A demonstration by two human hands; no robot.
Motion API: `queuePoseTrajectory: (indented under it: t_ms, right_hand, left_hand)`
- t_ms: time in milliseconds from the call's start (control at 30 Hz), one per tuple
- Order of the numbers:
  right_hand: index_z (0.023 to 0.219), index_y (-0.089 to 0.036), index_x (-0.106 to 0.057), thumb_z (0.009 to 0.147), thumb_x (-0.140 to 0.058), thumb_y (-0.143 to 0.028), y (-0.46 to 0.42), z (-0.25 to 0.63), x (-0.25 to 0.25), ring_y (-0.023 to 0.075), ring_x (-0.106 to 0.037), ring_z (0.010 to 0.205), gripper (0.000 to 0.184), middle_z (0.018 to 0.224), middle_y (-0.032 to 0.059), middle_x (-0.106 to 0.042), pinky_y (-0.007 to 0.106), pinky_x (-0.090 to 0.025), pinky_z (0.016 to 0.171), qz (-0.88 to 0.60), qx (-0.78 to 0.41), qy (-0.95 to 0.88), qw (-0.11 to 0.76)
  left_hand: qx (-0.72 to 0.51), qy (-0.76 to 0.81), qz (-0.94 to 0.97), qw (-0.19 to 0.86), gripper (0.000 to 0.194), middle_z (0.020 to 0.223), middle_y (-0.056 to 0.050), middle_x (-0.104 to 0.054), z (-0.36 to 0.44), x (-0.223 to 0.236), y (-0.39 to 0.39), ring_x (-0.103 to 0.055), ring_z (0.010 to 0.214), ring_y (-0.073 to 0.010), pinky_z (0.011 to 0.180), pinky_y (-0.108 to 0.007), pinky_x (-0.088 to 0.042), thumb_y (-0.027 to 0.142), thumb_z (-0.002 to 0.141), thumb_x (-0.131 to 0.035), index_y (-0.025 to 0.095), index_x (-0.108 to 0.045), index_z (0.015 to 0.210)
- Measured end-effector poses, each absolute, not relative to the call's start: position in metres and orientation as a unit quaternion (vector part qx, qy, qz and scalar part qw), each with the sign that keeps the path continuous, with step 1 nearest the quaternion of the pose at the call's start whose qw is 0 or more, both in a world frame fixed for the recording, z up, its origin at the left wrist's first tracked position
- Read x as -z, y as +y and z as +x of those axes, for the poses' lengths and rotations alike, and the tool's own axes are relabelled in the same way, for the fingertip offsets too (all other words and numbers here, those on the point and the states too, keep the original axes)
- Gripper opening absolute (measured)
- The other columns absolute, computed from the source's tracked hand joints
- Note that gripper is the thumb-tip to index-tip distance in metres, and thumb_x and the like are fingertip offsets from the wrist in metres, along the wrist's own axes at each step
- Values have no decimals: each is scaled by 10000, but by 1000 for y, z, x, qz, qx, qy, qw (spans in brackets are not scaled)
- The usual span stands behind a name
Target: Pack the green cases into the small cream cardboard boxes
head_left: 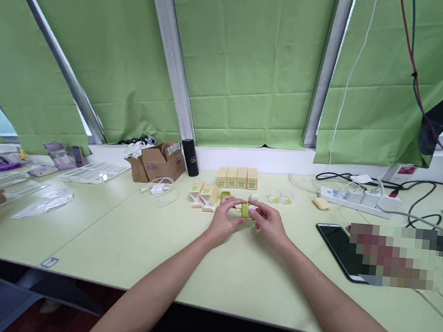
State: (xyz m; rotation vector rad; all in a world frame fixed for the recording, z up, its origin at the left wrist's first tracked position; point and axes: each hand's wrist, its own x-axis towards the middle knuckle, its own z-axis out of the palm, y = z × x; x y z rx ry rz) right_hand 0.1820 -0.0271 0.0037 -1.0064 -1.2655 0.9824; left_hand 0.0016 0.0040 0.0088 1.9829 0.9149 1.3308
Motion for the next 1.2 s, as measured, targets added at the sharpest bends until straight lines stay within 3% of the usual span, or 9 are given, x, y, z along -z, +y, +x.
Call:
queuePoseTrajectory:
  t_ms: [200,367,533,700,1000,1200]
  right_hand:
    - [1148,-153,-777,746,-761,-642,-27,181,-4,139,-497,540,633,644,-9,-618,292,-440,520,-440,-405,-542,590]
    - [1142,-151,-751,754,-765,-668,-27,180,-6,140,-524,559,647,737,23,-673,300,-472,527,-440,-399,-531,605]
    - [1123,-160,-729,758,-778,-673,-28,178,-6,202,-624,742,631,815,54,-680,305,-542,564,-425,-385,-523,631]
    - [1146,-188,-684,809,-759,-643,-27,175,-2,222,-659,874,571,896,62,-692,310,-591,621,-412,-379,-512,651]
    - [994,-211,-628,786,-774,-670,-29,167,0,203,-673,826,524,955,69,-725,314,-589,627,-393,-397,-509,655]
    - [953,-211,-623,812,-757,-663,-33,169,-1,210,-668,845,492,944,75,-730,314,-563,651,-404,-387,-533,635]
  left_hand:
    - [-493,343,749,279,452,1168,-90,-664,3,-6,3,-565,1184,-270,1046,-442,-489,196,759,-867,255,-764,1195]
    - [-482,365,753,261,604,1252,-82,-620,6,-3,0,-593,1192,-248,1072,-434,-471,176,863,-749,299,-600,1436]
    - [-452,375,801,118,475,1379,-119,-624,9,-6,-6,-513,1264,-310,1112,-518,-404,252,953,-665,271,-595,1423]
    - [-455,376,807,6,479,1580,-120,-510,12,-9,-13,-468,1321,-357,1123,-576,-360,307,991,-612,273,-556,1466]
    - [-454,326,828,35,557,1551,-146,-553,13,-9,-16,-533,1421,-317,1167,-528,-426,280,1032,-518,237,-415,1579]
    - [-465,321,814,137,541,1528,-136,-575,12,-6,-17,-586,1365,-285,1151,-470,-478,296,1051,-489,237,-412,1583]
